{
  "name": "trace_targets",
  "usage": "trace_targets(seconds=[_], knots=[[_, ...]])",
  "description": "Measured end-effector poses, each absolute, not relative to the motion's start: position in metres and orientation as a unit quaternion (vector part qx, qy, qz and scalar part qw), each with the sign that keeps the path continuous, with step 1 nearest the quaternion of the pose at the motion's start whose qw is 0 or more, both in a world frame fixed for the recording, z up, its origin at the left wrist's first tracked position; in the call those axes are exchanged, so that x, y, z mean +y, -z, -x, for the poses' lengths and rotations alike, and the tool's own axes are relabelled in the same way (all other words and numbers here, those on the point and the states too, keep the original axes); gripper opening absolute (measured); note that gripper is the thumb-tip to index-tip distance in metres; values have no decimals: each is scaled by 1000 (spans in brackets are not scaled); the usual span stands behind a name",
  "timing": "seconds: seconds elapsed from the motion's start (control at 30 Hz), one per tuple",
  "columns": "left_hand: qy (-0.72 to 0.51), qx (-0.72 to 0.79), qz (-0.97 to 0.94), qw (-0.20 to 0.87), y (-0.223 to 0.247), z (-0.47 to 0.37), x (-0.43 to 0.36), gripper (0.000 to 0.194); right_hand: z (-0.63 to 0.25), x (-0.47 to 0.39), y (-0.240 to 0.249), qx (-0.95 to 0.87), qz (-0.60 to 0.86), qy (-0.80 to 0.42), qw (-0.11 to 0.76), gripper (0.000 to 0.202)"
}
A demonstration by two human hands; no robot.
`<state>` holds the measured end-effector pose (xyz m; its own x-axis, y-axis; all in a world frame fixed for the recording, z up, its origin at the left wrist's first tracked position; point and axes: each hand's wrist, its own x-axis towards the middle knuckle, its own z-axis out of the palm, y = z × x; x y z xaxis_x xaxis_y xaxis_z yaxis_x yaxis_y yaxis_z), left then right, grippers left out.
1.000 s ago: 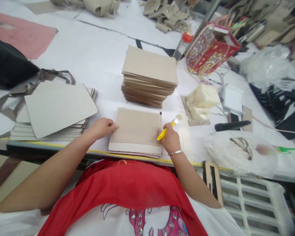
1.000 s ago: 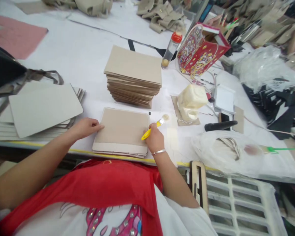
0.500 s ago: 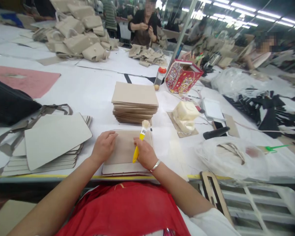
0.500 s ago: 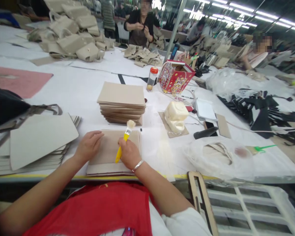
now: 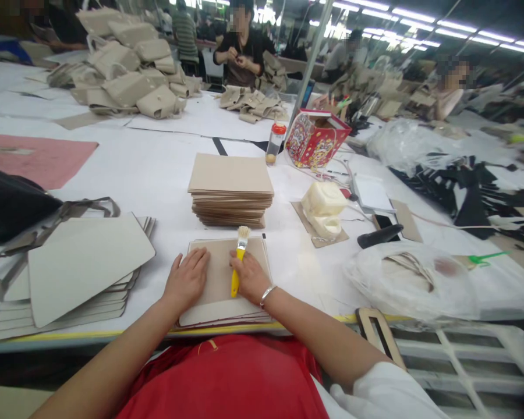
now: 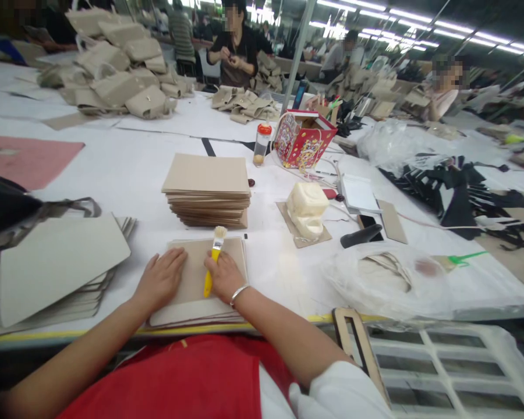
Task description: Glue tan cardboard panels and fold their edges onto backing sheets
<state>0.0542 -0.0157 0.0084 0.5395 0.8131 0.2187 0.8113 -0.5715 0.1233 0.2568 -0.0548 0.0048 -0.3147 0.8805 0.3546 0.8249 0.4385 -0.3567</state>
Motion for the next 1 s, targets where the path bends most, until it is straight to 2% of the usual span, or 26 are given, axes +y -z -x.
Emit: trace_targets(seconds=[0.23,0.4,0.53,0.63,0.9,1.0], knots=[[-70,463,-884,-12,-25,-53,-14,44,-282,-58,-10,-754,603,-37,258,32],[-57,439,-895,-55,-29,-73,-18,38,-273,-71,-9,-742,629,-7,233,25],[-89,421,-902,-40,-11,-96,-25,51,-271,-79,-7,-726,643,13,245,29],[-85,417,-905,-24,-8,-100,-30,54,-275,-87,-17,-722,644,-10,252,28],[-122,409,-903,-49,-26,-99,-46,49,-315,-121,-50,-646,668,-10,369,19],[-96,415,-904,-14,-24,-108,-52,51,-310,-113,-45,-660,642,-24,390,30]])
